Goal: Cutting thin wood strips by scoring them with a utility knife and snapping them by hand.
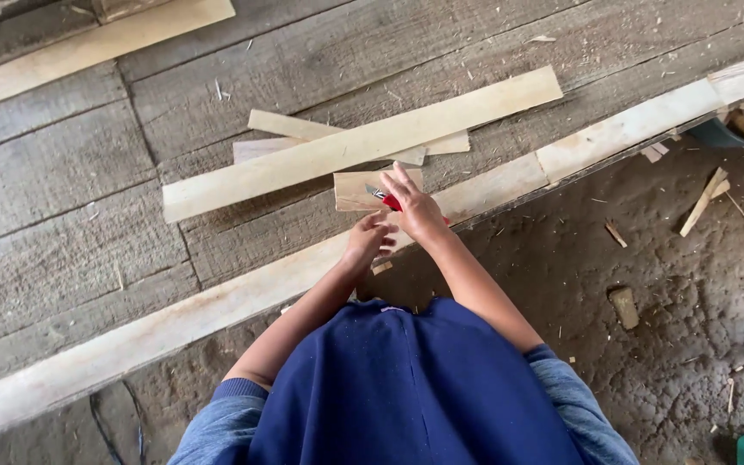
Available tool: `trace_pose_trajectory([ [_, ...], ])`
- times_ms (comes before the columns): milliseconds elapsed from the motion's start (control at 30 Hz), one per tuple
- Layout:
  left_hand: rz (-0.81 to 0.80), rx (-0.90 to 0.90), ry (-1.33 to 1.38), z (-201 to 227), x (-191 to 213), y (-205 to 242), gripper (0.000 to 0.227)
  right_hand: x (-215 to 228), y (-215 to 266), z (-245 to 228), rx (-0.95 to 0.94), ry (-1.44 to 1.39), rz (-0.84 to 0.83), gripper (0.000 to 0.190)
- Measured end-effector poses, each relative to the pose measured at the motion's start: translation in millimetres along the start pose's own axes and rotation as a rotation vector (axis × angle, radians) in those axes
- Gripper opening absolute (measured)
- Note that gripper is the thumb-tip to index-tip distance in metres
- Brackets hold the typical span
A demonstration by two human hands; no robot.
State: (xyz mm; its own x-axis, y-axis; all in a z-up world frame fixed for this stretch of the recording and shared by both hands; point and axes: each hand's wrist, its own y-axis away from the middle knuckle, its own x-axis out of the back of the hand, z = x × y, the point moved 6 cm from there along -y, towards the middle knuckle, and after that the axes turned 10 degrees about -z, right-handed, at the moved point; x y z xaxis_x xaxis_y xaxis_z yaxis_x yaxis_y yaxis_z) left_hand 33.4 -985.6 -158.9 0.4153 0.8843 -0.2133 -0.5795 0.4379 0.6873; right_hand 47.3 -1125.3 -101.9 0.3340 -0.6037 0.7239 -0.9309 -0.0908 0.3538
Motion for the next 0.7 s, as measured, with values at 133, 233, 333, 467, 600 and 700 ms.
trace_pose_trajectory([
  [133,-0.11,0.017,-0.134,-18,-2,-49,0.041,-3,-24,41,-0.031,0.056,0.096,0.085],
  [233,-0.176,-0.054,-0.753,-24,-11,-65,0.027,-19,-33,90,-0.171,0.032,0.117,0.052],
  [333,-0.21,-0.132,-0.984,-11,-33,-83,0.032,9,-32,106,-0.208,0.004,0.241,0.037],
  [467,-0.274,-0.204,-1.029,2,-77,-102,0.033,26,-44,157,-0.278,0.04,0.219,0.036],
  [600,-0.225,-0.381,-1.269,27,-145,-132,0.025,54,-42,230,-0.297,0.077,0.181,0.032],
  [700,-0.147,-0.344,-1.48,17,-192,-168,0.025,99,-21,283,-0.365,0.082,0.149,0.034],
])
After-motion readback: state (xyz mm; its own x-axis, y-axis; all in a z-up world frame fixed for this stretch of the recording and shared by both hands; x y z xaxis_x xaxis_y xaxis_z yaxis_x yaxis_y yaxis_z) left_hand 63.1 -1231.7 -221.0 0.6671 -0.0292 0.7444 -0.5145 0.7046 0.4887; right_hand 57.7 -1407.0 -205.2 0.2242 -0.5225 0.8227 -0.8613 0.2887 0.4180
